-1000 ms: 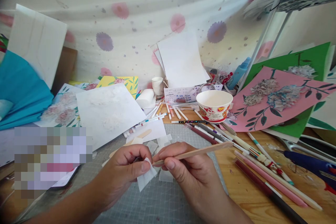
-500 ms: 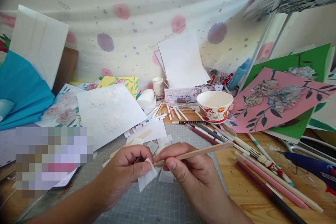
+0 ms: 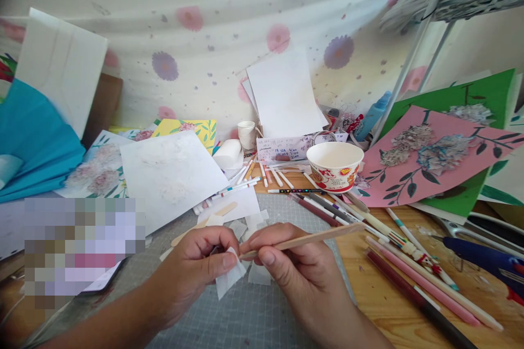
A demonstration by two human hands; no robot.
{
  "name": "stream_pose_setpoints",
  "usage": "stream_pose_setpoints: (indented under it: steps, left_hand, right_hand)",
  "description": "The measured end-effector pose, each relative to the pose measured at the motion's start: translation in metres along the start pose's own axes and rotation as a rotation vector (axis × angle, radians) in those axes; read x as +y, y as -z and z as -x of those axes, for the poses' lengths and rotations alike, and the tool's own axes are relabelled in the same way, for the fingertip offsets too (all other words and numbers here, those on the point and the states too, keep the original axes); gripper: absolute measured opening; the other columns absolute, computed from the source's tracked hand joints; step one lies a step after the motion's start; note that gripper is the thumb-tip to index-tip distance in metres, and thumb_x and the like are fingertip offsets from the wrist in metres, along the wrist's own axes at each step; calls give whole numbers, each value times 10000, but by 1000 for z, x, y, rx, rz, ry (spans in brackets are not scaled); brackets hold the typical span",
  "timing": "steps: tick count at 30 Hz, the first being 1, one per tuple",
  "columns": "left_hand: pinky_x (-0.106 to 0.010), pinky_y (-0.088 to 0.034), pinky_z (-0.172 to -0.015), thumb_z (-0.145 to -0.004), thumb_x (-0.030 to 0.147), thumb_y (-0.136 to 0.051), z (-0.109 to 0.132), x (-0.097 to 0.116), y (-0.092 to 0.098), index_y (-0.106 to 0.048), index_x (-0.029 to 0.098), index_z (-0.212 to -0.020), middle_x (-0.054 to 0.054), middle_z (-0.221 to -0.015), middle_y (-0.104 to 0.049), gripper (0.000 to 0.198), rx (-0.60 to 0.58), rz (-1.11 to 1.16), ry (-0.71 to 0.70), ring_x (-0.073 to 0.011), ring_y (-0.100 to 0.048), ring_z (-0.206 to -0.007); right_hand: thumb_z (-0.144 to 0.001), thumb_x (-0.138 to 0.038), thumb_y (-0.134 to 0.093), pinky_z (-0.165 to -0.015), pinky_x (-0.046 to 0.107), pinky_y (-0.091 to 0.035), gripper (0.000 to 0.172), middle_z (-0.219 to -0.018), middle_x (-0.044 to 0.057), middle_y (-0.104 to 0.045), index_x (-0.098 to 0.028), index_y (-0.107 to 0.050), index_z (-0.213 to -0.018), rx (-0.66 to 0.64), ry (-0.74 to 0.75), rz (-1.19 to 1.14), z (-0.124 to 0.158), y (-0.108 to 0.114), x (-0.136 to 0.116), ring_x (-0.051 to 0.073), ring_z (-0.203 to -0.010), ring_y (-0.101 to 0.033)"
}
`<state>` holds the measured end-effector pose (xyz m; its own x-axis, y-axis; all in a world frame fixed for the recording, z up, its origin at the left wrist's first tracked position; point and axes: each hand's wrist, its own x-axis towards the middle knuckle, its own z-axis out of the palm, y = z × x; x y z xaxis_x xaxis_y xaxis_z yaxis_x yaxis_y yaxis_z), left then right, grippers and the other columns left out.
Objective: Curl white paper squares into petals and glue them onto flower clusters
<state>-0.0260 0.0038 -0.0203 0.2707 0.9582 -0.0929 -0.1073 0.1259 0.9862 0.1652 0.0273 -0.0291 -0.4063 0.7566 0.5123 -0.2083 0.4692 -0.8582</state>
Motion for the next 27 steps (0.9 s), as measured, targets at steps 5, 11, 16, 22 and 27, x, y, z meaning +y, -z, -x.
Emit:
stream_pose_setpoints:
  steps: [5,11,16,22,27]
  left_hand:
    - [-201,-270,-517,-743,354,-685,1,0,1,-565,145,-686,48,-581,-453,247,-3,-8,4,-85,-355,-557]
    - [-196,-256,-504,-740,346,-685,0,0,0,-563,145,-683,55,-571,-440,241,-1,-5,4,-79,-336,-543]
    - [-196,-268,-509,-741,341,-683,0,1,-1,-560,148,-677,56,-569,-447,237,7,-4,9,-80,-341,-543]
    - [-197,-281,-507,-745,351,-674,-1,3,-2,-571,152,-696,56,-567,-458,230,18,-41,12,-80,-355,-532]
    - [-215,-322,-529,-711,353,-668,-1,6,-4,-565,149,-686,33,-588,-490,229,138,-217,-48,-105,-404,-564]
  right_hand:
    - [-950,-269,-533,-712,235,-523,168,-956,-5,-689,-319,-679,-1016,-1,2,11,0,0,-2,147,-809,-635]
    - [-947,-248,-533,-726,229,-523,171,-951,-2,-692,-310,-681,-1006,-4,8,22,0,1,-3,156,-859,-637]
    - [-940,-248,-542,-690,235,-531,166,-936,13,-698,-288,-691,-999,8,10,40,-1,0,-4,161,-813,-646]
    - [-945,-262,-536,-696,232,-533,168,-948,1,-697,-313,-688,-996,15,5,41,-2,0,-4,153,-808,-648]
    - [-940,-263,-549,-781,226,-525,154,-936,-7,-706,-318,-686,-986,67,31,55,-2,0,-3,159,-914,-635]
